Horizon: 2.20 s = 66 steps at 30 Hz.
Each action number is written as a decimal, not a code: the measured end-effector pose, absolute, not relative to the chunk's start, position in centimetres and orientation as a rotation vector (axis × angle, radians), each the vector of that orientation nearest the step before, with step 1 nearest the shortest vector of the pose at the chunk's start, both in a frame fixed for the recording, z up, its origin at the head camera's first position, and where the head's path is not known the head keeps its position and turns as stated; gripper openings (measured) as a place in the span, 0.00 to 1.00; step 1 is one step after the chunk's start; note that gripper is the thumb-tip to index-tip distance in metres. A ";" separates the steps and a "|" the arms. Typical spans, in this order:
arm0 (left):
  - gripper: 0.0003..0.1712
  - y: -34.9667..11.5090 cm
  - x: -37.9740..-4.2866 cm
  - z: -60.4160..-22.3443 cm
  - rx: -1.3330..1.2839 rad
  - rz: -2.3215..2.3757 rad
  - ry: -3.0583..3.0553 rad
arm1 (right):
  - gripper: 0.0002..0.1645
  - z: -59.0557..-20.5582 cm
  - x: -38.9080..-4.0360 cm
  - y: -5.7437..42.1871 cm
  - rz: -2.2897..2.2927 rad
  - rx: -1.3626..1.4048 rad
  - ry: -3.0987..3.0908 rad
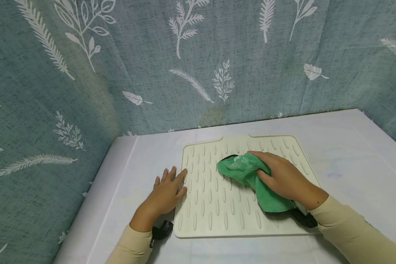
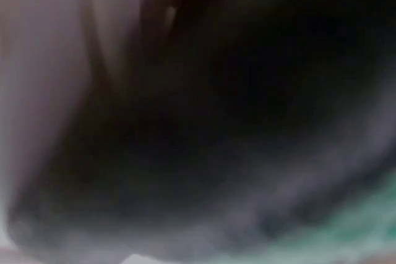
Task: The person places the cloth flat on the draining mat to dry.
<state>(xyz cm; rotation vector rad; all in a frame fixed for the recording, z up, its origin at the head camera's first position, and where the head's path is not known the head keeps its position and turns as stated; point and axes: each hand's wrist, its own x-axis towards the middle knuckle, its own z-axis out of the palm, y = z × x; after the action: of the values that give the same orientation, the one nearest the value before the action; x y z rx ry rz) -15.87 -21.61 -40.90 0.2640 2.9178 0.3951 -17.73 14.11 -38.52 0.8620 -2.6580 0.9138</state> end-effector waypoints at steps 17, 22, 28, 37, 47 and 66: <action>0.34 -21.5 -15.9 -40.9 0.275 0.386 2.924 | 0.27 -38.8 -17.6 14.1 0.912 0.862 -2.705; 0.34 -21.5 -15.9 -40.9 0.280 0.390 2.929 | 0.28 -38.7 -17.5 14.1 0.915 0.866 -2.727; 0.34 -21.4 -15.9 -41.0 0.275 0.392 2.941 | 0.29 -38.6 -17.5 14.0 0.927 0.856 -2.758; 0.34 -21.3 -15.8 -40.9 0.266 0.399 2.940 | 0.30 -38.7 -17.5 13.9 0.913 0.852 -2.795; 0.34 -21.2 -15.9 -41.1 0.257 0.379 2.959 | 0.30 -39.1 -17.5 13.9 0.875 0.845 -2.824; 0.34 -21.5 -16.1 -41.7 0.273 0.377 2.978 | 0.30 -39.3 -17.2 13.6 0.849 0.813 -2.878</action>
<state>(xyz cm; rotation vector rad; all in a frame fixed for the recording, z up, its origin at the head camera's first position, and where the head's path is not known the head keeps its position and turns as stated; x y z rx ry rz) -16.07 -21.47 -41.69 0.2733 2.9779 0.3772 -17.24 13.63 -39.28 0.8131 -2.8779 0.8492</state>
